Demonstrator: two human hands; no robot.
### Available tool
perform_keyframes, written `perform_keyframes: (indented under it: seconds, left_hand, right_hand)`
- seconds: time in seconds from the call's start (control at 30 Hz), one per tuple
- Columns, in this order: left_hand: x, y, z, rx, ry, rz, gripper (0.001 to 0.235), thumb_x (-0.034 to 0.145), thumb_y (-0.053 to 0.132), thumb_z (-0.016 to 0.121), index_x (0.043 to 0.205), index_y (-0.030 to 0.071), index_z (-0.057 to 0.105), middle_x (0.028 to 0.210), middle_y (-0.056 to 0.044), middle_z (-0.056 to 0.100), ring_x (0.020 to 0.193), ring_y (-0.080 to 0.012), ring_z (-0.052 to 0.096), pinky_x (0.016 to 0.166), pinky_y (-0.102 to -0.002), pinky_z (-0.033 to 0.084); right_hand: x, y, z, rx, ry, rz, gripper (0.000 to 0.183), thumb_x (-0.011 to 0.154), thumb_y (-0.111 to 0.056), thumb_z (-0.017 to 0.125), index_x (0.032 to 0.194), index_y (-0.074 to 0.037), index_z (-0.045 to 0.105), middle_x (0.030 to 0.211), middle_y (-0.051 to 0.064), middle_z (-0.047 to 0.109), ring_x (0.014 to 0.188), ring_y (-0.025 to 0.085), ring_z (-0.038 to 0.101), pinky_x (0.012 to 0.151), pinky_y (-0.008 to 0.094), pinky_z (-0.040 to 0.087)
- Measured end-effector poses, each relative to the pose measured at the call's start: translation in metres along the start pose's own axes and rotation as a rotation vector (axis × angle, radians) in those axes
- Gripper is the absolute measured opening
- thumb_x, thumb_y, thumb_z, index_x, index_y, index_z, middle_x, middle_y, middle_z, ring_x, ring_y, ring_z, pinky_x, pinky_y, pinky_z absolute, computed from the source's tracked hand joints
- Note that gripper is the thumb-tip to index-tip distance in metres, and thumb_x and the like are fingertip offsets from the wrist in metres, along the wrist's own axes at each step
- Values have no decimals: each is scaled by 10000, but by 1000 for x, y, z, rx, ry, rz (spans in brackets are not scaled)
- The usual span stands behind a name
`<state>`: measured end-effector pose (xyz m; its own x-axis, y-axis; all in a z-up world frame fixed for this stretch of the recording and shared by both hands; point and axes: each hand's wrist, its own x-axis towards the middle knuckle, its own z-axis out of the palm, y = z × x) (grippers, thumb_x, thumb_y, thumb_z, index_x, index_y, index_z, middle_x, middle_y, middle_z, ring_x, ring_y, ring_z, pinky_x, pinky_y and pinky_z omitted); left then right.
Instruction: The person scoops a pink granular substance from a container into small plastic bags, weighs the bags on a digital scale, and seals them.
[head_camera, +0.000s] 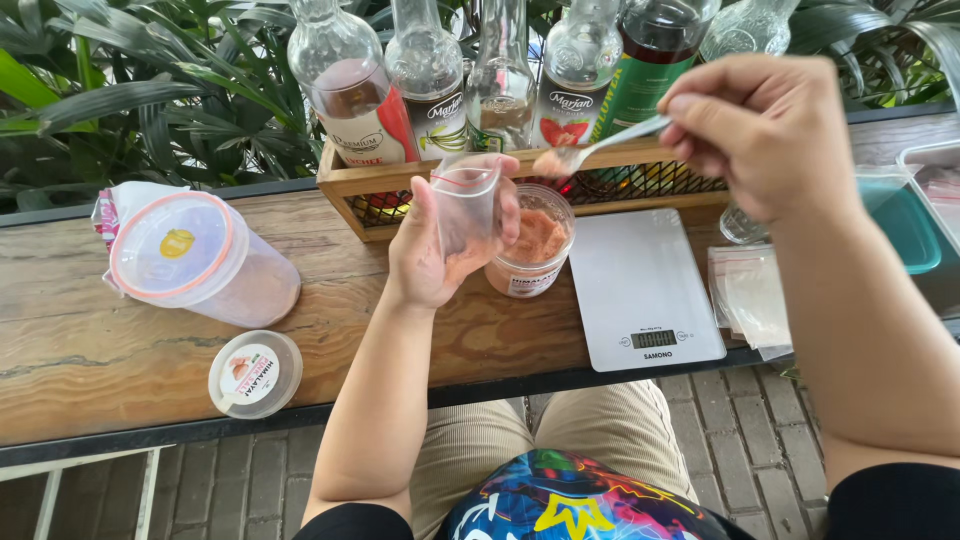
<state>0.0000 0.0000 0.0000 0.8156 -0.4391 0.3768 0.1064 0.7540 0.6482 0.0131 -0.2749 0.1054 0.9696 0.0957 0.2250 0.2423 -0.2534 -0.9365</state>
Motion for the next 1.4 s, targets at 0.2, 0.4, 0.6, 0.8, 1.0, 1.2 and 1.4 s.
perform_keyframes:
  seconds: [0.2, 0.4, 0.6, 0.8, 1.0, 1.2, 1.4]
  left_hand:
    - [4, -8, 5, -52, -102, -15, 727, 992, 593, 503, 1367, -29, 524, 1030, -129, 611, 854, -218, 591, 818, -316, 480]
    - [5, -11, 11, -64, -101, -47, 786, 947, 625, 550, 1366, -38, 498, 1028, -115, 620, 842, -185, 596, 811, -303, 466]
    - [3, -16, 8, -72, -143, -22, 702, 1013, 582, 498, 1379, -15, 537, 1057, -136, 607, 863, -195, 589, 775, -311, 456]
    - [2, -13, 13, -107, -174, -25, 766, 968, 611, 538, 1385, -29, 489, 998, -136, 598, 855, -183, 604, 783, -327, 456]
    - [3, -10, 11, -79, -209, 38, 766, 991, 619, 490, 1395, -30, 532, 947, -136, 637, 836, -196, 619, 958, -402, 504]
    - [5, -24, -5, -12, -201, 96, 920, 972, 709, 280, 1451, -69, 389, 989, -217, 580, 890, -229, 656, 778, -316, 549]
    - [12, -24, 3, -3, -181, 138, 941, 978, 709, 265, 1464, -91, 361, 1041, -238, 608, 940, -272, 690, 791, -368, 590]
  right_hand:
    - [8, -31, 6, 7, 38, -83, 71, 1102, -9, 620, 1053, -46, 656, 897, 82, 672, 705, 87, 659, 516, 149, 425]
    - [7, -50, 30, -286, -186, -340, 79, 1074, 132, 684, 1036, 63, 690, 853, 138, 682, 781, 131, 682, 625, 191, 536]
    - [0, -48, 40, -481, -347, -1149, 269, 895, 299, 487, 983, 137, 682, 899, 244, 673, 800, 369, 653, 735, 438, 568]
    - [-2, -45, 36, -324, -158, -1205, 136, 953, 301, 566, 907, 233, 674, 761, 285, 627, 687, 395, 651, 664, 481, 556]
    - [-10, -8, 21, -192, 136, -579, 116, 1197, 259, 609, 1119, 184, 649, 896, 240, 639, 832, 276, 704, 691, 313, 578]
    - [-12, 58, 50, -197, 84, -256, 102, 948, 73, 700, 976, -16, 742, 729, 110, 684, 678, 156, 678, 625, 262, 539]
    - [-22, 58, 57, -535, 56, -571, 130, 960, -159, 777, 1054, -73, 752, 926, 170, 661, 858, 394, 647, 775, 473, 522]
